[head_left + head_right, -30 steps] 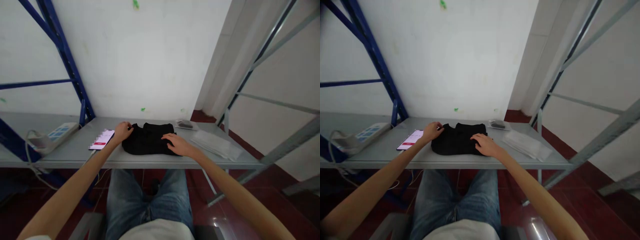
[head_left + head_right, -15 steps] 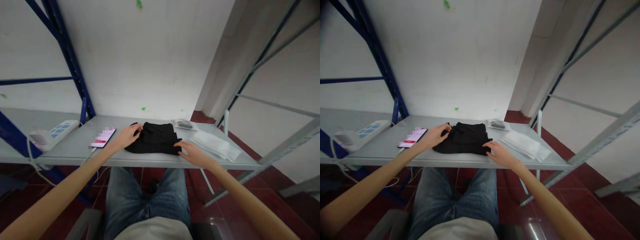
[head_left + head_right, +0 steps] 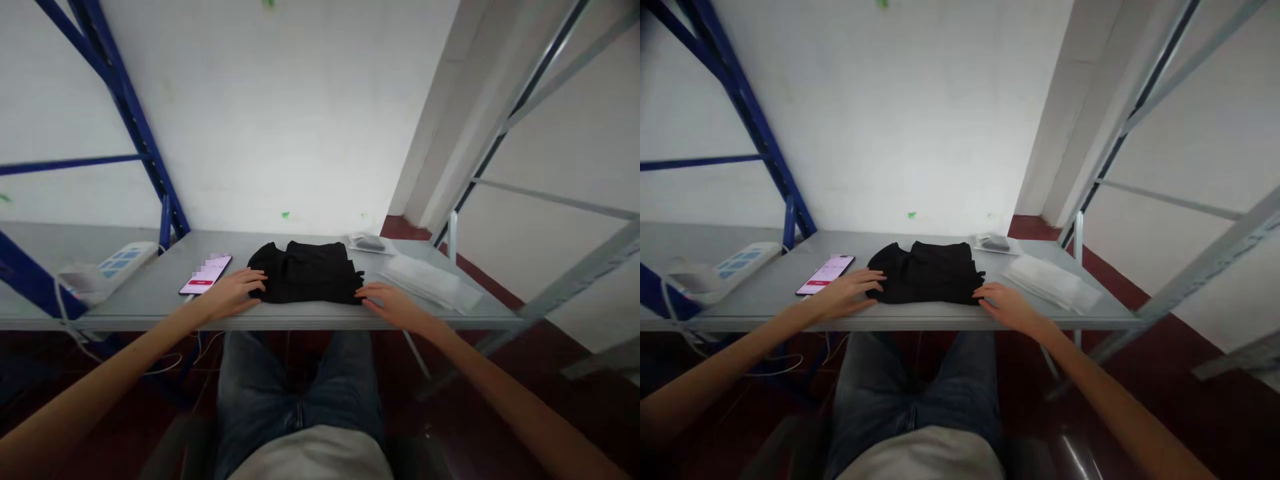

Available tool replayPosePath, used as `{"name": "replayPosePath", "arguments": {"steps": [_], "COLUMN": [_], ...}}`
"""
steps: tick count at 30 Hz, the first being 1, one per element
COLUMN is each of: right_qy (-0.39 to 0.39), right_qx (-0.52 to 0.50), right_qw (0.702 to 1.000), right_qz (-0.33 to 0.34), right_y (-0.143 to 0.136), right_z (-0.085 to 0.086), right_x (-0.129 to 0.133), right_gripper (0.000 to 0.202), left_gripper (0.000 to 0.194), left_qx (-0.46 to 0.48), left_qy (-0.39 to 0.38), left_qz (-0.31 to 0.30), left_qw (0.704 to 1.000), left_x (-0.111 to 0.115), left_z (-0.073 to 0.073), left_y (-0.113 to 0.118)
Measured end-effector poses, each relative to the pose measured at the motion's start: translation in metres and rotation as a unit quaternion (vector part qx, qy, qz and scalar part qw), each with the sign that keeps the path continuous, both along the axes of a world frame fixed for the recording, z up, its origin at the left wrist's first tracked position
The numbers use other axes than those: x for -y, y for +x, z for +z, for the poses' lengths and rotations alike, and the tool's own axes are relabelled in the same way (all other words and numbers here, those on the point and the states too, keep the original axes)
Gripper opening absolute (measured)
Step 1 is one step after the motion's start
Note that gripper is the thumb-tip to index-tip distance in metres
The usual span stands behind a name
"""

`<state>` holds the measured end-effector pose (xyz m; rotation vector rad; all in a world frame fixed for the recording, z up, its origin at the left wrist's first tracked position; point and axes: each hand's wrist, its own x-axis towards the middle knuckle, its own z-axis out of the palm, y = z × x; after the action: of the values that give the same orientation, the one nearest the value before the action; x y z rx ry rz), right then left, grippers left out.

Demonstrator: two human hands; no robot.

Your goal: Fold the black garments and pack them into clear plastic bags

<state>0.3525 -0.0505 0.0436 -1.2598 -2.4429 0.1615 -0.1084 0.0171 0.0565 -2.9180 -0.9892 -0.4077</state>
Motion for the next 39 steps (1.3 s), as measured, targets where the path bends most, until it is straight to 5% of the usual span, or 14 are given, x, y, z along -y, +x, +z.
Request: {"name": "replayPosePath", "arguments": {"steps": [6, 12, 18, 25, 29, 34, 39], "right_qy": [0.026, 0.032, 0.043, 0.067, 0.126, 0.153, 0.094], "right_qx": [-0.032, -0.088, -0.037, -0.002, 0.007, -0.023, -0.03], "right_qw": [0.998, 0.98, 0.948, 0.923, 0.925, 0.96, 0.989], "right_qz": [-0.046, -0.176, -0.312, -0.379, -0.357, -0.235, -0.114], "right_y": [-0.004, -0.017, -0.047, -0.052, -0.063, -0.12, -0.188], "right_z": [0.005, 0.018, 0.013, -0.013, -0.004, 0.004, -0.014], "right_x": [-0.005, -0.055, -0.099, -0.099, -0.095, -0.082, -0.082], "right_gripper": [0.034, 0.031, 0.025, 0.019, 0.023, 0.035, 0.08], "left_gripper": [0.034, 0.034, 0.031, 0.04, 0.031, 0.038, 0.036], "left_qx": [0.051, 0.128, 0.064, -0.064, -0.062, 0.037, 0.148], "left_qy": [-0.031, -0.079, -0.03, 0.046, 0.043, -0.019, -0.104], "left_qz": [0.032, 0.181, 0.289, 0.326, 0.29, 0.337, 0.367], "left_qw": [0.998, 0.972, 0.955, 0.942, 0.954, 0.941, 0.912], "left_x": [-0.007, -0.031, -0.068, -0.06, -0.063, -0.077, -0.087], "left_z": [0.008, 0.031, 0.017, 0.003, 0.013, 0.025, 0.03], "left_y": [0.006, 0.023, 0.041, 0.04, 0.039, 0.043, 0.044]}}
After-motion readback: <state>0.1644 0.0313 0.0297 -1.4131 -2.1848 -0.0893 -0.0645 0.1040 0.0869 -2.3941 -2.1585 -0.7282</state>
